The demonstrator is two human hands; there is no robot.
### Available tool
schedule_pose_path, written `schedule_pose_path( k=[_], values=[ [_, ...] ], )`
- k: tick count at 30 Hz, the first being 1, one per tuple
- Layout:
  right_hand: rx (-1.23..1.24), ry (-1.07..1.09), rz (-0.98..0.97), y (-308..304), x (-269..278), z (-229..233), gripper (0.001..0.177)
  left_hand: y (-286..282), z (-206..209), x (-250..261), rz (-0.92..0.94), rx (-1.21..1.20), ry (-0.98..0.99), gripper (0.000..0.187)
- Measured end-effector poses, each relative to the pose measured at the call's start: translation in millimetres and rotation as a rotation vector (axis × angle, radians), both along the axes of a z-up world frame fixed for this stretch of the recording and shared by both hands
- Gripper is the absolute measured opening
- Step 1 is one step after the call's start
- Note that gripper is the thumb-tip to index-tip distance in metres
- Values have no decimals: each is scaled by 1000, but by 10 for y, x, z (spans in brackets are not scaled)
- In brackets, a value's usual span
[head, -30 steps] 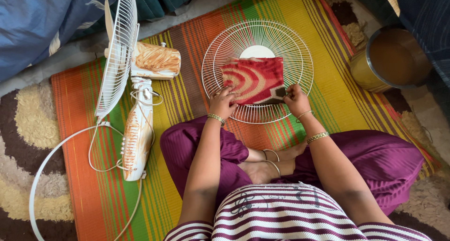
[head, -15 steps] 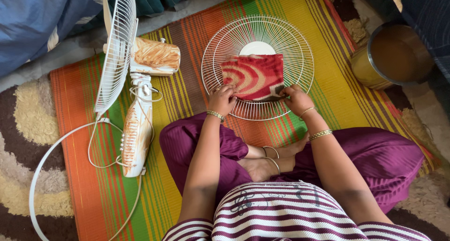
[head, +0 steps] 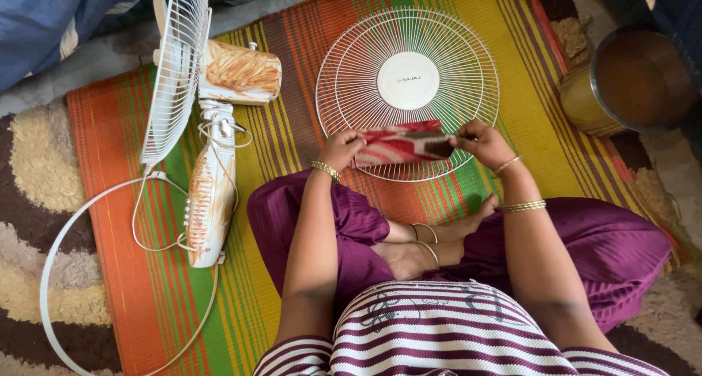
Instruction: The person cleans the front grill of a disassembled table fan with a cloth, wiping the center and the circular wires.
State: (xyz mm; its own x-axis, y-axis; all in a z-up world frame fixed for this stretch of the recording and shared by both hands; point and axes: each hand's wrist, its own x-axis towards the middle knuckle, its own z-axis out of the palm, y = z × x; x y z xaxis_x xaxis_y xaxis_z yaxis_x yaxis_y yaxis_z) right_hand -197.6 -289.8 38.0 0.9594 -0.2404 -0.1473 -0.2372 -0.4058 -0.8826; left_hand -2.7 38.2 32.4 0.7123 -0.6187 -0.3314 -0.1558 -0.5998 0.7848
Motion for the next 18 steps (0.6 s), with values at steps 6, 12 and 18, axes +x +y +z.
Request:
schedule_pose_path(
  k=[6,12,18],
  values=[
    [-373,-268,-343,454,200,-103,31,-72,-126,70,125,126,-39,23],
    [-784,-682,52,966,228,100,34,-124,-250,68,304,52,-270,33],
    [-974,-464,353,1477,565,-65,46,-153,-487,104,352,95,-470,42]
  ],
)
